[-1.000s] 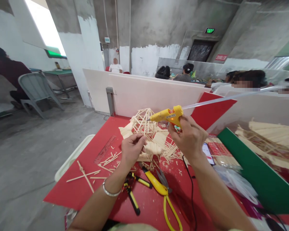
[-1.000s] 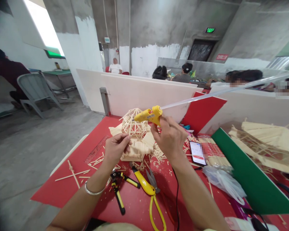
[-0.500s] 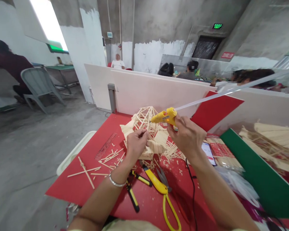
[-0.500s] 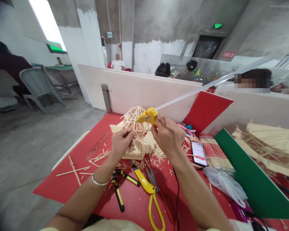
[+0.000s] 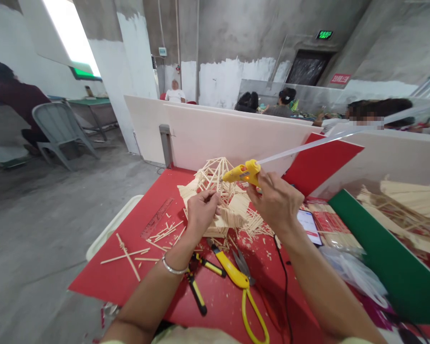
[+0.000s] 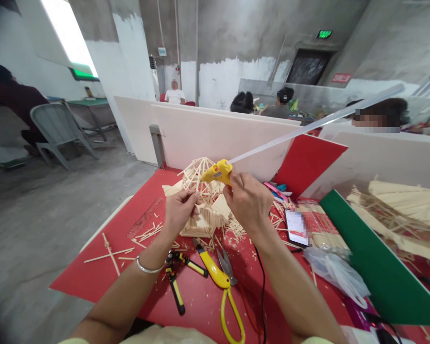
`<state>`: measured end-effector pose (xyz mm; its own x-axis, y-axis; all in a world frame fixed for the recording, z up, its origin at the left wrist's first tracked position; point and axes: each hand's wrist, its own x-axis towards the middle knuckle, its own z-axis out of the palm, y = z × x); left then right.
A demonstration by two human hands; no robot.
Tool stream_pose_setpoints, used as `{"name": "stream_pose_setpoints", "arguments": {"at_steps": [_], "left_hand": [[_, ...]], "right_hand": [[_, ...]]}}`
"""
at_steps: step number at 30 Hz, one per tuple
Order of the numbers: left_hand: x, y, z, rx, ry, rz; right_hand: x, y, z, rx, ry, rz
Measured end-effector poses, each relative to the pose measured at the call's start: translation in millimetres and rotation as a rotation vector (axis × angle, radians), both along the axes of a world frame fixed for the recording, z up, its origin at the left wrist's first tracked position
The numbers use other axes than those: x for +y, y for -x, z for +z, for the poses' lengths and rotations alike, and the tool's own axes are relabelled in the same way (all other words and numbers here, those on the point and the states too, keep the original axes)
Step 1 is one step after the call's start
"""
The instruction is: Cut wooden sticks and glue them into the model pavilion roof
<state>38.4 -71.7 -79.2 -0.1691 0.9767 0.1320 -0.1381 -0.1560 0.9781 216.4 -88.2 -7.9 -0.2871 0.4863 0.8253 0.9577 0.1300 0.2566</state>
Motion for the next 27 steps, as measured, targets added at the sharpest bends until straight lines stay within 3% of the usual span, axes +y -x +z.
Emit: {"name": "stream_pose_setpoints", "arguments": {"at_steps": [18, 27], "left_hand": [[2.5, -2.7, 1.8, -0.061, -0.017, -0.037], [0.5, -2.6, 9.1, -0.081, -0.038, -0.085]], "right_hand": [[-1.7, -5.3, -8.7, 0.037, -0.027, -0.012], [-20.8, -39.7, -35.6, 0.263, -0.035, -0.173]]}}
